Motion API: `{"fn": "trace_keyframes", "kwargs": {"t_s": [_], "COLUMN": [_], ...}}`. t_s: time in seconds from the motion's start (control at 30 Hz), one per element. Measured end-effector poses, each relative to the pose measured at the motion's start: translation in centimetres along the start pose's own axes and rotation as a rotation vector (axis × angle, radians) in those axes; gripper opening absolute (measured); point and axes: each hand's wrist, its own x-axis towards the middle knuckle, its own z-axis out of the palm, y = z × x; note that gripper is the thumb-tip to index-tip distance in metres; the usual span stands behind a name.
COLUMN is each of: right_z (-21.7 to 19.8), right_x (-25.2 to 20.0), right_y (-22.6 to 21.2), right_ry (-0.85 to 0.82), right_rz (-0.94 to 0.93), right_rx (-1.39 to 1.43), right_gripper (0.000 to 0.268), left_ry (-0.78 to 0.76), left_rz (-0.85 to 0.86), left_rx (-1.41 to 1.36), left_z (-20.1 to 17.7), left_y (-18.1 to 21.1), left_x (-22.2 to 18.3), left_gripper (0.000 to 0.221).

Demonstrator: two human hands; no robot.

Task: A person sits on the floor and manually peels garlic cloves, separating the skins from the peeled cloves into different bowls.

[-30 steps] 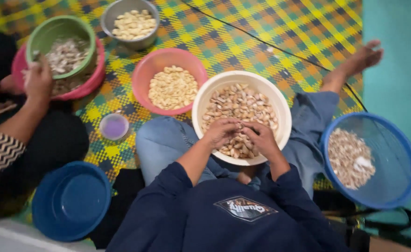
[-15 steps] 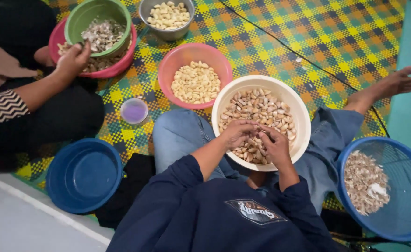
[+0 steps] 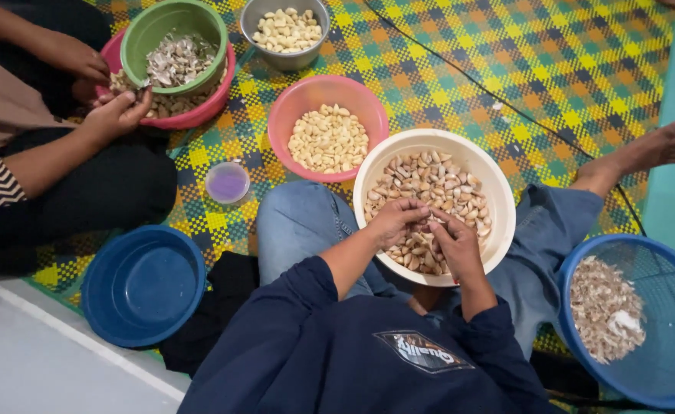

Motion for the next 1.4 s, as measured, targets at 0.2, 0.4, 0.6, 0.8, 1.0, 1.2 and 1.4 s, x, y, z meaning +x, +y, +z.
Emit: {"fn": "trace_keyframes", "kwargs": {"t_s": [0.2,0.4,0.6,0.8,1.0,1.2,1.4], "right_z": [-2.2,-1.5,-1.3,-1.4,-1.2,-0.7,-0.4], "right_x": [1.3,-0.3,-0.4,-0.2,0.3,-0.2,-0.1], "right_y": [5.5,0.7,0.2,1.1,2.4,1.8,2.5], "right_ry": [-0.049,-0.055,-0.067,-0.077,-0.054,0.011,0.026], "right_rz": [0.077,0.197,0.203,0.179,0.140,0.177,0.109], "right_rx": [-0.104,0.381,0.480,0.401,0.334,0.294,0.332], "right_gripper": [0.033,0.040,0.037,0.036,0.041,0.038,0.039], "left_ry": [-0.077,-0.100,-0.046,-0.033,-0.043,-0.043,-0.016], "left_rz": [-0.005,-0.029,-0.084,-0.079,-0.013,-0.020,0.007], "left_rx": [-0.115,-0.169,-0.134,-0.132,-0.105,-0.099,-0.074], "left_z": [-1.7,-0.6,0.1,-0.4,0.0,-0.7,-0.2], "left_y": [-2.4,-0.3,1.2,0.7,0.7,-0.1,0.2], "left_x": [1.5,0.2,-0.8,-0.3,-0.3,0.2,-0.1], "left_gripper": [0.015,0.018,0.020,0.020,0.017,0.016,0.016]}}
